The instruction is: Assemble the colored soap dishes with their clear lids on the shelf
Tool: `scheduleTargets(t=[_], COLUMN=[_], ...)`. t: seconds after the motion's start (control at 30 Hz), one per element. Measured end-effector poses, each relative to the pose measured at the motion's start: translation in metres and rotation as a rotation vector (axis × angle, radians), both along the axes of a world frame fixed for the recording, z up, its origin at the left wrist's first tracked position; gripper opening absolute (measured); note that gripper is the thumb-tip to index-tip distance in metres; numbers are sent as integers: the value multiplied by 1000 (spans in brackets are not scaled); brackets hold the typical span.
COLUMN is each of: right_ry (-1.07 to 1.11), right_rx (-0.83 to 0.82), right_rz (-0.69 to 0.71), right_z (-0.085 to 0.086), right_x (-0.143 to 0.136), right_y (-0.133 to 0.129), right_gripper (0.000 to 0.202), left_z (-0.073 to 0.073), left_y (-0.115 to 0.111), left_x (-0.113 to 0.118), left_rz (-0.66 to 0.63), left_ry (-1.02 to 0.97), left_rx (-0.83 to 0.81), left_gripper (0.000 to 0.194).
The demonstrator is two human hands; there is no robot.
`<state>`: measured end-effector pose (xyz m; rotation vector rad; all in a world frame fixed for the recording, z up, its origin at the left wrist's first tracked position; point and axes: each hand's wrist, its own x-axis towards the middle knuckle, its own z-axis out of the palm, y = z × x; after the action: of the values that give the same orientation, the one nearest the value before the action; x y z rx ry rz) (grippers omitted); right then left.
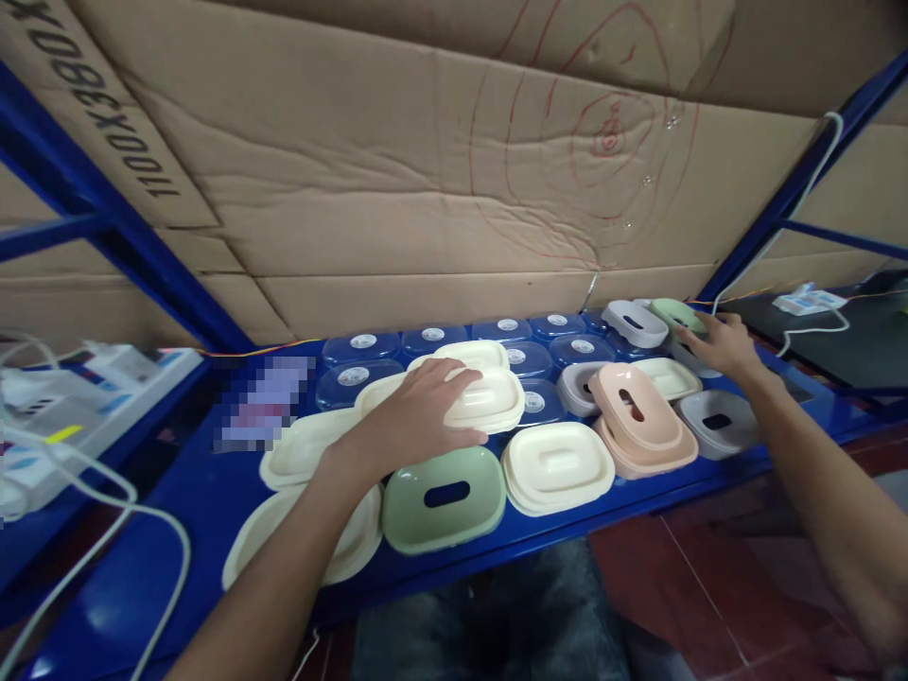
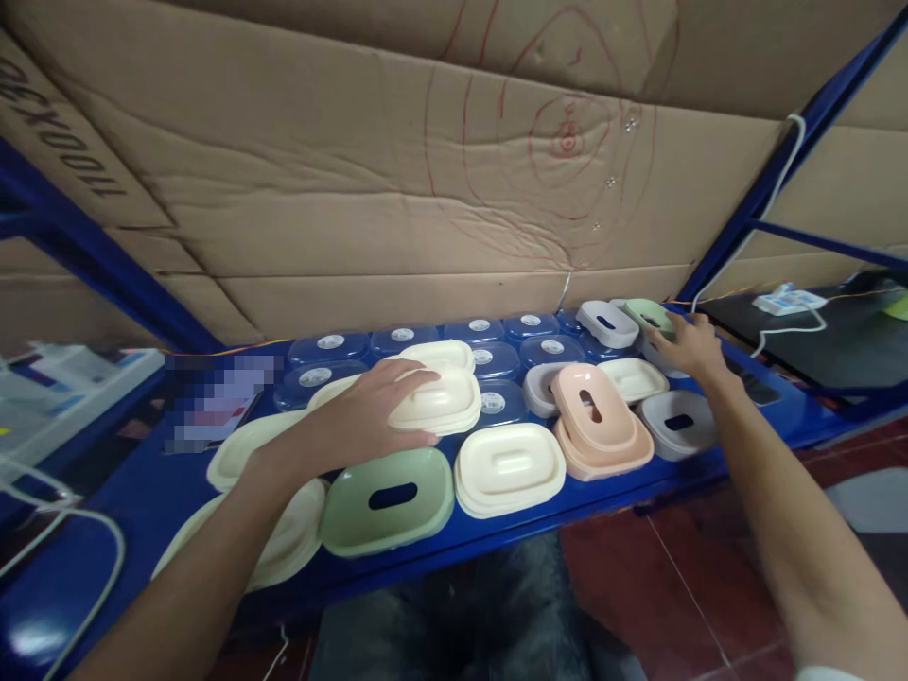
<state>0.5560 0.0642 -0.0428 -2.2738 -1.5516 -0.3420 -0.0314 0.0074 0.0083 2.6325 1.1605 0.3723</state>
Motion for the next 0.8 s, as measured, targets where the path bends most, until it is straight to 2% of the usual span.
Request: scheduleTargets(t=[0.1, 0.2, 0.4, 0.47, 0.6, 0.8], right_ry=[-19, -56, -75, -53, 8, 29], right_rx=[81, 213, 400, 365, 179, 59], right_rz=[19, 76, 338, 444, 668, 791], right_z=[11, 25, 44, 48, 54, 51], right_x=[-15, -41, -107, -127, -162, -197], right_y=[-9, -27, -92, -114, -145, -160], right_gripper=[68, 61, 55, 51, 43, 45], left_z=[1, 0, -1, -1, -4, -4], left_y=[-1, -1, -1, -1, 2, 5], left_x=[0, 1, 2, 3, 4, 3], left_rz=[9, 13, 26, 23, 29, 25], left_ry=[-16, -23, -39, -32, -19, -15], left_rx=[-7, -11, 22, 25, 40, 20], left_gripper=[63, 60, 58, 59, 62, 65])
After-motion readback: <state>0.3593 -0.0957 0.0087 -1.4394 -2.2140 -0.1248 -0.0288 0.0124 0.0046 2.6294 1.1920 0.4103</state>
